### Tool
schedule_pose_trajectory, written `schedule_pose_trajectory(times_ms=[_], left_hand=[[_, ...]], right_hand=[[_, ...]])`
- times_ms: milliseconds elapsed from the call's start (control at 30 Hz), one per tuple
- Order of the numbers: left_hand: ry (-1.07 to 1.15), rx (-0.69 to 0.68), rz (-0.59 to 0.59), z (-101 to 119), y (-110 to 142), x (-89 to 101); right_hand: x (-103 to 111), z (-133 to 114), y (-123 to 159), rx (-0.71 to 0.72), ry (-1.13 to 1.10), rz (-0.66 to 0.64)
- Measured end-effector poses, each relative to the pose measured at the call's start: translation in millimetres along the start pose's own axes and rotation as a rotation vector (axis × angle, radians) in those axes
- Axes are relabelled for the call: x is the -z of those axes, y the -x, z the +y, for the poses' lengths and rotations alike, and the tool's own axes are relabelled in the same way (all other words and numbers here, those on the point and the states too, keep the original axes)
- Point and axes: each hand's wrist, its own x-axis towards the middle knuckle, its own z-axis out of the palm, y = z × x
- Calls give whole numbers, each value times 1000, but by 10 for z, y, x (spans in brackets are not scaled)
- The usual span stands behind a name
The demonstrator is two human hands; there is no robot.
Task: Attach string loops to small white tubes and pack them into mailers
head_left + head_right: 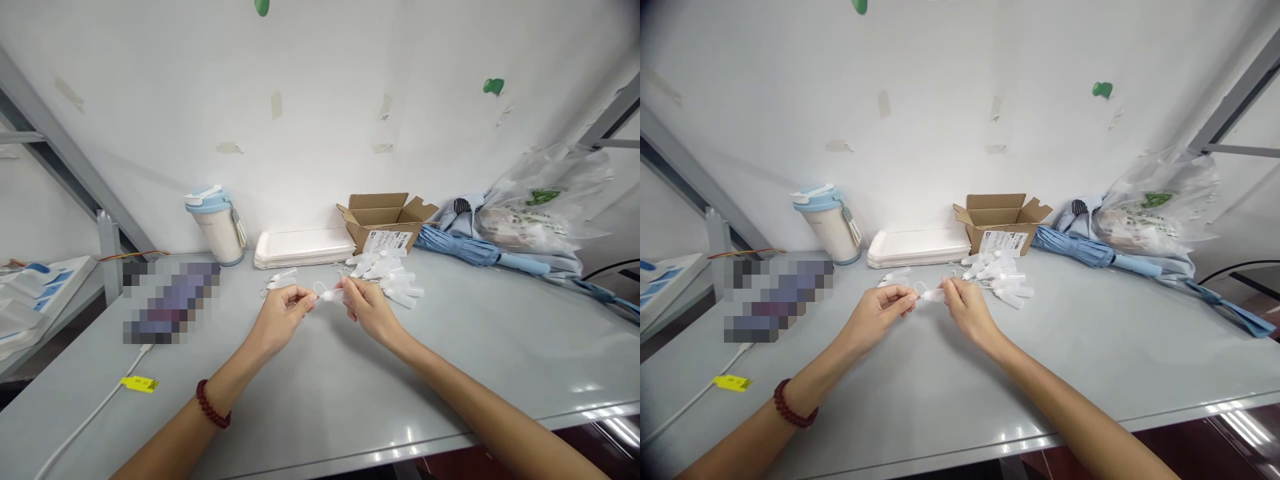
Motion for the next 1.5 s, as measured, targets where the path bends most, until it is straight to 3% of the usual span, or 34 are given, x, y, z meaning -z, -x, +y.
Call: schedule_pose_trajectory(times_ms=[167,567,833,933,1133,1267,1367,1500], left_hand=[[-3,-10,-28,-14,10,-26],[49,68,-58,-46,-46,14],[-153,-25,-349,-47,-52,130],[-224,-69,-400,-40,-73,221],[-375,-61,-383,38,-96,414],[-503,-30,-313,11,-124,524],[-635,5,-237,-51,-153,629],[-738,30,-203,-168,-192,773]], right_hand=[[-6,25,-5,-11,-52,-15],[108,10,-109,27,55,-46],[60,33,-90,83,155,-104],[44,44,-78,133,227,-183],[38,100,-80,330,415,-226],[175,190,-208,533,698,-129],[347,272,-337,535,996,1],[524,359,-436,469,1274,-2]])
